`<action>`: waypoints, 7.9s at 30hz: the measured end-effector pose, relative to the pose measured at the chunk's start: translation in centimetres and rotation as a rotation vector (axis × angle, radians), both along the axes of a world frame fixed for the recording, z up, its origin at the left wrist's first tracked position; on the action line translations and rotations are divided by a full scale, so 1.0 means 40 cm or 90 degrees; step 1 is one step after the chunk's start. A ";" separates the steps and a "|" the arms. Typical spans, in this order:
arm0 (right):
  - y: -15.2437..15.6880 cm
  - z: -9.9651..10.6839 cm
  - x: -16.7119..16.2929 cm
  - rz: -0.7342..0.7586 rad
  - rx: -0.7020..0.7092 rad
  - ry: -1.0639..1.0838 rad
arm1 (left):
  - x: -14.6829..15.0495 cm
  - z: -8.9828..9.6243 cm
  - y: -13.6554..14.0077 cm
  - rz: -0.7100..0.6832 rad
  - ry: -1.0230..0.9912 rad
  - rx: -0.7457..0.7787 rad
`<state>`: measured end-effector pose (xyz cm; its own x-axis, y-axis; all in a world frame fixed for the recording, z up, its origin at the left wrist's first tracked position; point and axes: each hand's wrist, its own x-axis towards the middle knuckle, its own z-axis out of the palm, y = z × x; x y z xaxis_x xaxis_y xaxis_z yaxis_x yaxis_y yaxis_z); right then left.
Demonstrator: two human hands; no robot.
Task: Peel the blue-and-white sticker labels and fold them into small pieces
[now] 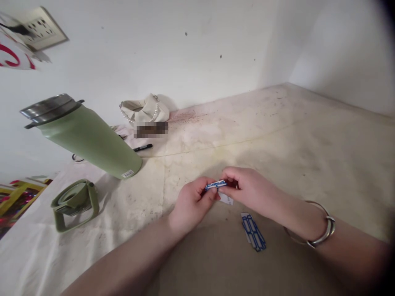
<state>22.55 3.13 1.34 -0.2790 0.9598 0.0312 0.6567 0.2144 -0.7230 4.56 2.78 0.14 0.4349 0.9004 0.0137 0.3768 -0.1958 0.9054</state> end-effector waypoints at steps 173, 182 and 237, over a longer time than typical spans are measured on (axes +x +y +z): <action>-0.020 0.037 0.007 0.059 0.003 0.003 | 0.023 -0.013 -0.027 -0.038 -0.307 -0.243; -0.017 0.036 0.020 0.179 0.179 -0.038 | 0.016 -0.016 -0.009 -0.024 -0.395 -0.337; -0.026 0.042 0.002 -0.003 -0.003 0.034 | 0.022 -0.010 -0.024 -0.030 -0.298 -0.213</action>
<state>22.63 2.09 3.04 -0.2729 0.9611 0.0414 0.6180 0.2082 -0.7581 5.45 1.82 -0.24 0.4902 0.8690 -0.0676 -0.0810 0.1227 0.9891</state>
